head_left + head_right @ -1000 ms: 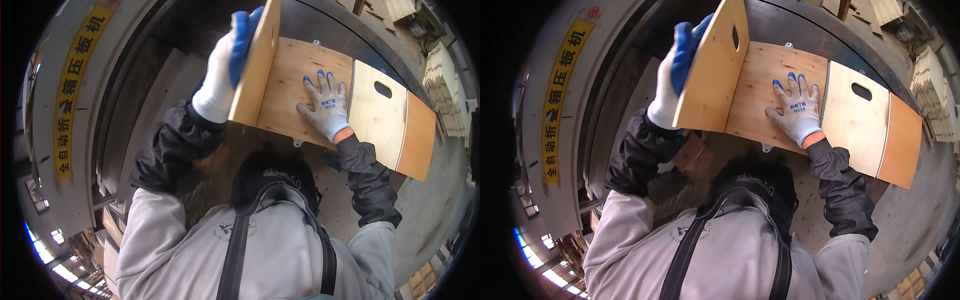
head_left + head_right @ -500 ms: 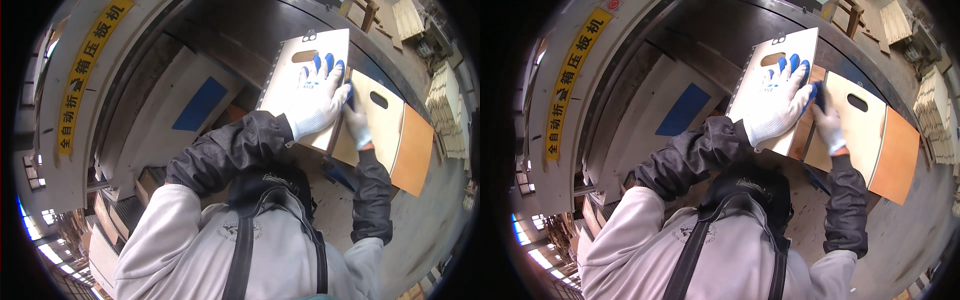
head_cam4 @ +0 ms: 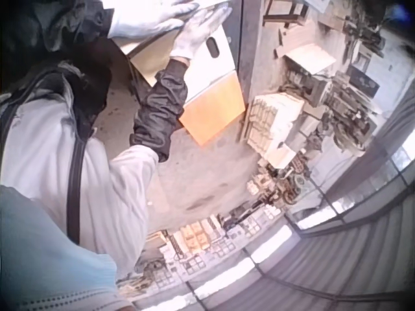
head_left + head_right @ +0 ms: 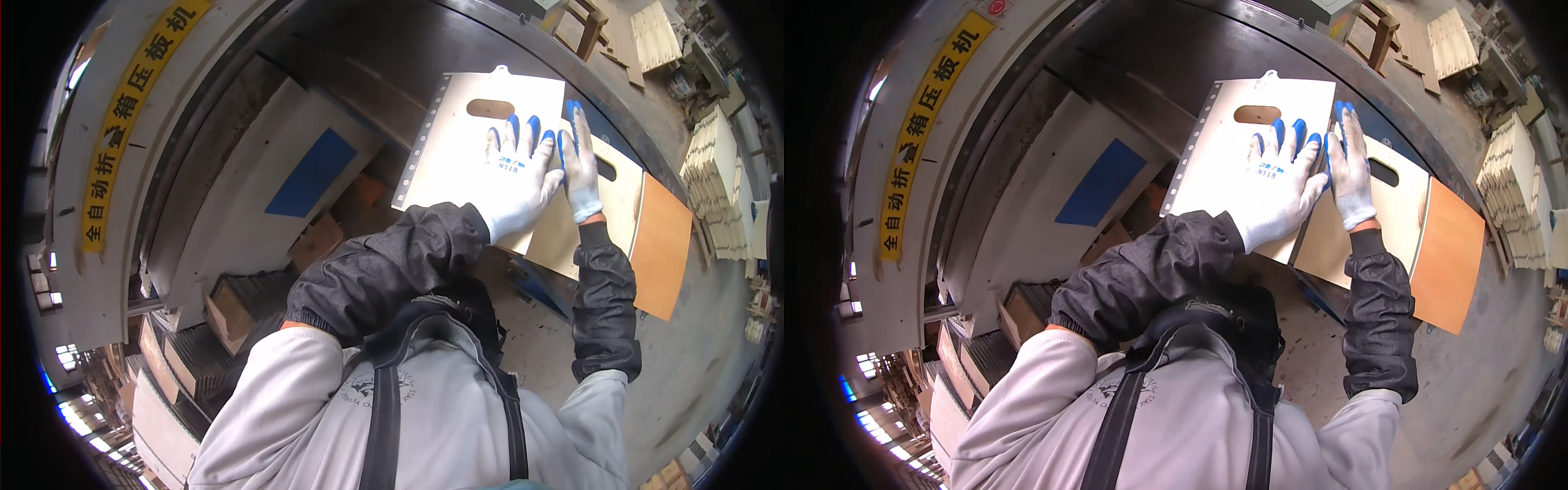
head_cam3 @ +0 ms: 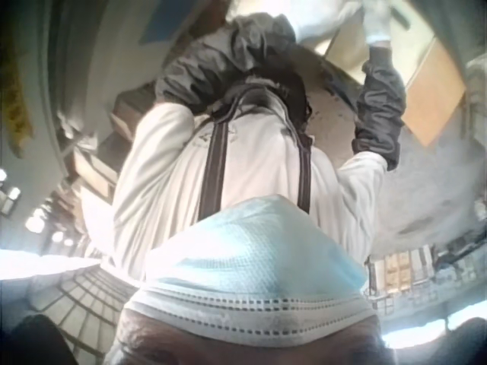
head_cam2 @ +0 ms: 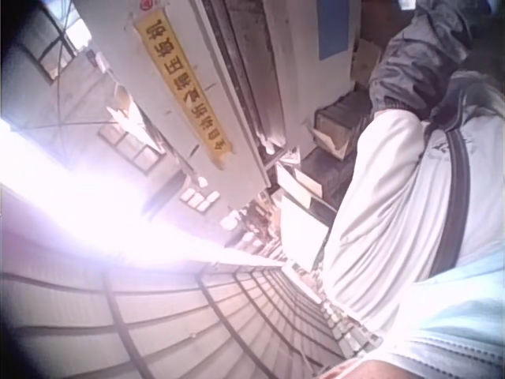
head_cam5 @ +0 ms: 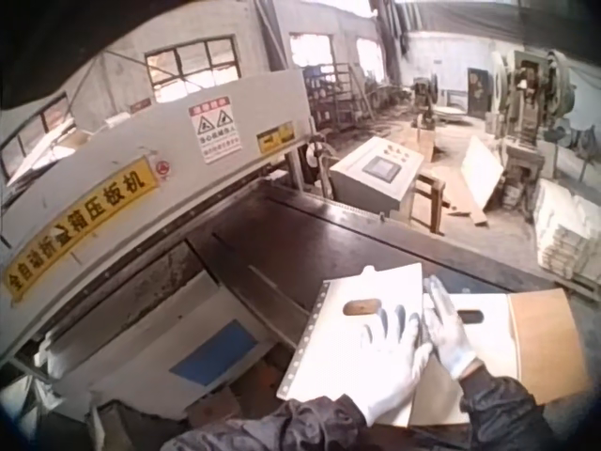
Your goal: Assembling a wooden box using pre-cut panels on a workshop table.
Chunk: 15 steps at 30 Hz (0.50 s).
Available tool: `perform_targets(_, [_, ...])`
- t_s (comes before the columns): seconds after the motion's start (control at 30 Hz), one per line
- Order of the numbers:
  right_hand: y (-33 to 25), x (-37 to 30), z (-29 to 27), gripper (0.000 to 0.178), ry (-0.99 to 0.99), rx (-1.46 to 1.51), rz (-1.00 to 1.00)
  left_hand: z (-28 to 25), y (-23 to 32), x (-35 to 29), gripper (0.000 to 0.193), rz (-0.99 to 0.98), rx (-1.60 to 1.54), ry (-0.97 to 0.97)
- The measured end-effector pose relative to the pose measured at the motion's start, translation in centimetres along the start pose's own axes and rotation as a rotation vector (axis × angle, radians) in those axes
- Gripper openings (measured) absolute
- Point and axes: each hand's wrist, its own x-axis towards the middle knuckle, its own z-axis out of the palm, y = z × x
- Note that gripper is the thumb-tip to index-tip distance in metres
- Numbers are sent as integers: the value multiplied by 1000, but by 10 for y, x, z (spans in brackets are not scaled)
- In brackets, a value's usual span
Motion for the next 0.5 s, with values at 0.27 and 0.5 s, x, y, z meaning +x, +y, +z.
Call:
perform_targets(0.27, [20,1,-8,47,-123,-695,-239,26,-4,-6,64,16,77,-46])
perform_targets(0.5, [32,-11,2,51,-229,-882,-200,54,-9,-15,62,46,139,3])
